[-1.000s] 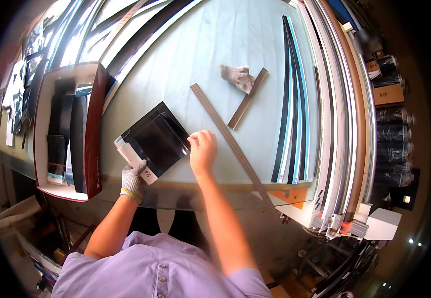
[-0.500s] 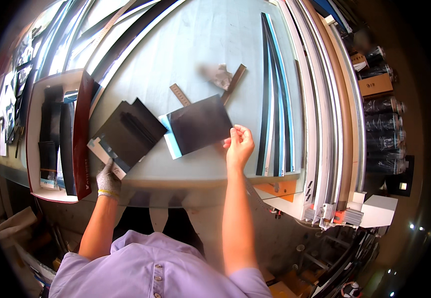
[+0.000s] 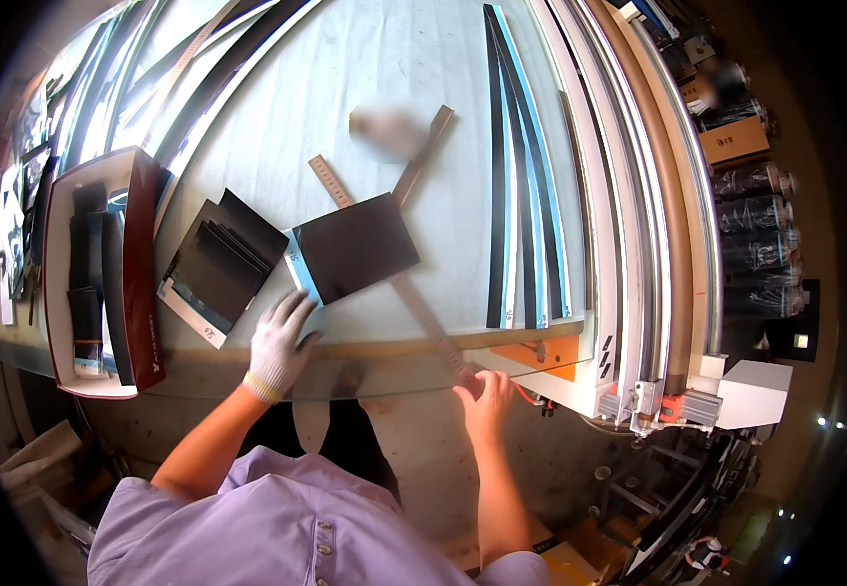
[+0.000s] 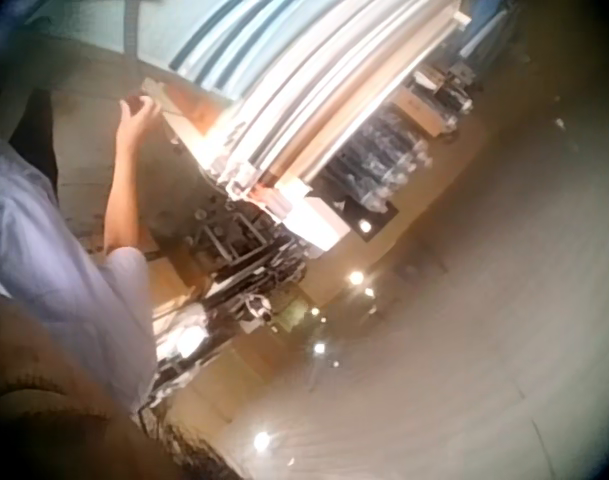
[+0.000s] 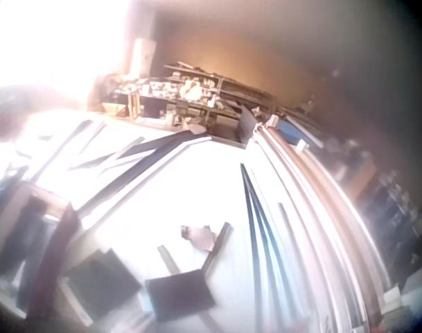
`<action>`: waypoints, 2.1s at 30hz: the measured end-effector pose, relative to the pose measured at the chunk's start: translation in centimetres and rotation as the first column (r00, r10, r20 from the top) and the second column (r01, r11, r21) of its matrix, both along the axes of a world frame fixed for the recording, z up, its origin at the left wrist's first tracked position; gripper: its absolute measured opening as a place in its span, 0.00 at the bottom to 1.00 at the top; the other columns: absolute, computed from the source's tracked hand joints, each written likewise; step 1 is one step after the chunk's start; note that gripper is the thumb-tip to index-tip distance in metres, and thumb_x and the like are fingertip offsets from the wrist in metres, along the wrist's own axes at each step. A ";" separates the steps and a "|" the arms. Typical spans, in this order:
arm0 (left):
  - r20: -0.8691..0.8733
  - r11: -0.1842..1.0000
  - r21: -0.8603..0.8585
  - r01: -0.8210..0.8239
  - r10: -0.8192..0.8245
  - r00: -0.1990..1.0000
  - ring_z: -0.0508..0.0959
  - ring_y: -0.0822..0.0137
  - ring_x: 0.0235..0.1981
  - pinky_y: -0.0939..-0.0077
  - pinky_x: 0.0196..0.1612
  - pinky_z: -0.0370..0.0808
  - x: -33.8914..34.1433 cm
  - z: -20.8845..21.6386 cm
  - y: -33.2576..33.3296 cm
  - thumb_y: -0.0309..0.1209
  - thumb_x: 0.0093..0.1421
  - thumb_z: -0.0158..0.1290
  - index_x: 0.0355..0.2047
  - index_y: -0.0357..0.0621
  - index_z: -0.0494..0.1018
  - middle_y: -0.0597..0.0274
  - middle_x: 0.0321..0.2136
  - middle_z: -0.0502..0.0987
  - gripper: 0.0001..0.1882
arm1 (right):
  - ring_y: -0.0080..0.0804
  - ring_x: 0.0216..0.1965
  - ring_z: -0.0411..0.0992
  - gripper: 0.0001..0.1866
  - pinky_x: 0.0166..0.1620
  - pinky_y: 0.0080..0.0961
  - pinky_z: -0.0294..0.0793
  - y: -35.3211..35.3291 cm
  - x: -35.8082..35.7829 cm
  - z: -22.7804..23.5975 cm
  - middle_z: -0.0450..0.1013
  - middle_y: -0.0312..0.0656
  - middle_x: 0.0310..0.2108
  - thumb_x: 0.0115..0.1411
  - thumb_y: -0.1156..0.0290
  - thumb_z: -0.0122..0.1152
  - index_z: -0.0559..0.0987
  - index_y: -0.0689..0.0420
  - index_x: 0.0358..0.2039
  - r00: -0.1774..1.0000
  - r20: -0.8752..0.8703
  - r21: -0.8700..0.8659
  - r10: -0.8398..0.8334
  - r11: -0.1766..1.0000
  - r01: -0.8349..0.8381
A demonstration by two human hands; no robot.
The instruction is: The person measures and sorts various rectangular and long strip materials on a workbench. They use a ruler to measure dimensions, peel protective films from some items, and arrange them into stacks or boxes. The person also uses a calculator and writes on a notepad.
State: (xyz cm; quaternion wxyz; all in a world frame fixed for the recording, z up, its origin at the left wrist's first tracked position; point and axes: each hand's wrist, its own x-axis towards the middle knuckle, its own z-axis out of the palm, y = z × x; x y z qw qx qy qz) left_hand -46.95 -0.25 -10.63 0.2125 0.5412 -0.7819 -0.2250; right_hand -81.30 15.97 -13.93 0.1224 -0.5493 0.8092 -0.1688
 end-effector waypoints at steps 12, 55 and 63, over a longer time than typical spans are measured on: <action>0.317 0.794 -0.089 0.601 -0.549 0.773 0.75 0.60 0.50 0.63 0.48 0.76 0.2 -3.1 7.0 0.40 0.53 0.58 0.61 0.46 0.69 0.59 0.53 0.71 0.34 | 0.52 0.44 0.72 0.28 0.47 0.43 0.72 -1.1 2.3 0.7 0.68 0.49 0.43 0.46 0.81 0.75 0.70 0.57 0.46 0.995 0.097 0.091 0.007 0.996 -0.016; -0.345 0.684 0.231 -0.692 0.723 0.599 0.54 0.43 0.71 0.56 0.70 0.58 15.6 -2.9 1.3 0.30 0.43 0.71 0.72 0.45 0.50 0.43 0.71 0.51 0.58 | 0.31 0.26 0.76 0.07 0.24 0.27 0.82 -26.7 27.9 -1.0 0.76 0.42 0.30 0.59 0.82 0.62 0.80 0.71 0.38 0.396 0.918 0.147 0.029 0.903 -0.404; -0.793 0.803 0.576 -0.152 0.594 0.134 0.79 0.75 0.40 0.78 0.48 0.74 15.0 2.5 -1.4 0.20 0.54 0.61 0.46 0.35 0.79 0.64 0.37 0.83 0.17 | 0.30 0.31 0.77 0.07 0.38 0.27 0.78 -21.1 24.1 2.9 0.79 0.42 0.32 0.58 0.78 0.67 0.82 0.68 0.37 0.122 0.985 -0.115 0.121 0.992 -0.053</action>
